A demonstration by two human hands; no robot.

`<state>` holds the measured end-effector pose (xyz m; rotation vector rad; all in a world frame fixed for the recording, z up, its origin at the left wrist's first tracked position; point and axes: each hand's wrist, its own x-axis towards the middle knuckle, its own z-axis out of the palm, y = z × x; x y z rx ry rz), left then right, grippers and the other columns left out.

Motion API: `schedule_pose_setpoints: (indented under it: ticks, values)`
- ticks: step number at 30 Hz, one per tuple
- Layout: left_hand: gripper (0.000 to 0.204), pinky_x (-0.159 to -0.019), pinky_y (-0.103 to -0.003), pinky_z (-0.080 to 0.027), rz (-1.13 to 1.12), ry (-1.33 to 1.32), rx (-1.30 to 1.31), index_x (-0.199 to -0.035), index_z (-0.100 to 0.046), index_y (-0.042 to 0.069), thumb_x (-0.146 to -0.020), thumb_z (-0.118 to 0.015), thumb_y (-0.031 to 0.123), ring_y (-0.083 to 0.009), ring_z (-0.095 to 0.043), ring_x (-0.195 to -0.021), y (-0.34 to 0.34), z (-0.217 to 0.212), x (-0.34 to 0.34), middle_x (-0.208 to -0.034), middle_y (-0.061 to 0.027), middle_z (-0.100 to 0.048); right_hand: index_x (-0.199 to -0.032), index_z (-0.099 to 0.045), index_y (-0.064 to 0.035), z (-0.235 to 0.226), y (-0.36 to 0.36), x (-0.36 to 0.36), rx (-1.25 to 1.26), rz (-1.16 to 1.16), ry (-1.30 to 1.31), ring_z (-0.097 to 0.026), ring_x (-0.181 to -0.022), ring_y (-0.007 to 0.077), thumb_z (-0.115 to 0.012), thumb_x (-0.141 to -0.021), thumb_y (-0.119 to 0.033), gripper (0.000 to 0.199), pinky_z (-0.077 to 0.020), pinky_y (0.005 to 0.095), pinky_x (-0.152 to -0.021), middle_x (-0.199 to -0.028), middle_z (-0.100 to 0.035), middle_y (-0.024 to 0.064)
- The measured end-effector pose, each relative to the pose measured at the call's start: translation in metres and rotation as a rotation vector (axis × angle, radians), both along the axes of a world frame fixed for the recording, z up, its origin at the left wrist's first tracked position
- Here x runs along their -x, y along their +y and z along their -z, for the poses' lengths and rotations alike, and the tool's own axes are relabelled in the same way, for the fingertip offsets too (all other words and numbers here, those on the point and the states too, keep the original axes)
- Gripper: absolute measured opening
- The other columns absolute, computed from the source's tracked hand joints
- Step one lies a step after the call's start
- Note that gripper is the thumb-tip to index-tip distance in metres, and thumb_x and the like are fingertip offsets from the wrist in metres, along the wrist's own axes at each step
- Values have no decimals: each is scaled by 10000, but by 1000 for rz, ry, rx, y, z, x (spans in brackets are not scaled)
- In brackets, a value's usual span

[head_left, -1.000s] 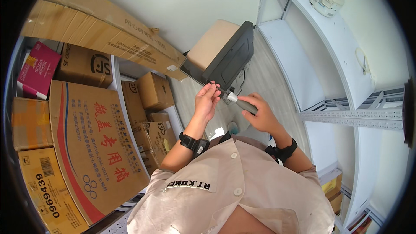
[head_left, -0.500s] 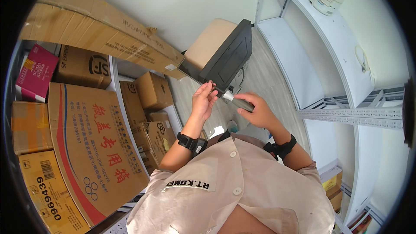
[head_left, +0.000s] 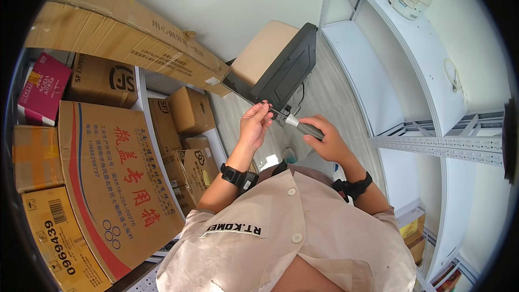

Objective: The person uses a screwdriver to tighten screws on the back of a black electronic device, likely a monitor or small TV, held in their hands. They repeatedly insert and turn the screwdriver into multiple screw holes on the device's rear panel.

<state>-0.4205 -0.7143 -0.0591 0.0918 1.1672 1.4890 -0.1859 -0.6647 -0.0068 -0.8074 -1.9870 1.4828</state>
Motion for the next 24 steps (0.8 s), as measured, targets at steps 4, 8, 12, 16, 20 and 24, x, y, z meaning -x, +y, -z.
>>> schedule_pose_setpoints:
  ticks: [4, 8, 12, 16, 20, 24]
  values:
    - [206, -598, -206, -519, 25, 14, 8, -1085, -629, 73, -894, -682, 130, -77, -647, -745, -1, 1, -1, -966, -21, -685, -1220, -588, -59, 9, -2, -8, 92, 2, 32, -556, -881, 177, -614, -844, -50, 377, -441, 296, -793, -982, -564, 68]
    - [228, -605, -211, -520, 32, 29, 8, -1102, -627, 72, -889, -688, 127, -80, -650, -748, -2, -1, -2, -980, -24, -684, -1240, -575, -50, 19, -3, -13, 257, 7, 64, -552, -901, 143, -605, -878, -73, 364, -441, 291, -798, -1026, -577, 49]
    - [244, -608, -209, -522, 58, 14, -10, -1121, -625, 67, -895, -679, 141, -85, -659, -761, -4, 4, 1, -1004, -30, -686, -1249, -572, -48, 19, -4, -17, 304, 9, 50, -548, -915, 123, -602, -889, -91, 364, -441, 283, -801, -1072, -597, 44]
    - [271, -632, -218, -528, 170, 15, 39, -1151, -620, 55, -899, -666, 142, -103, -669, -785, -8, 16, 5, -1049, -45, -690, -1242, -578, -51, 28, -3, -22, 355, 29, 22, -538, -917, 111, -600, -886, -103, 361, -438, 276, -809, -1046, -612, 28]
    - [297, -687, -245, -534, 248, 24, 129, -1207, -588, 48, -928, -607, 149, -129, -671, -852, -9, 35, 3, -1119, -64, -678, -1229, -585, -49, 61, 0, -28, 426, 76, 20, -533, -912, 105, -600, -879, -106, 355, -435, 272, -814, -1024, -616, 13]
    - [323, -752, -285, -538, 238, -61, 228, -1243, -552, 53, -987, -486, 240, -162, -666, -898, -10, 81, 6, -1152, -67, -669, -1220, -588, -48, 84, 1, -28, 458, 65, -18, -540, -918, 115, -607, -878, -117, 349, -436, 279, -830, -1035, -618, 18]
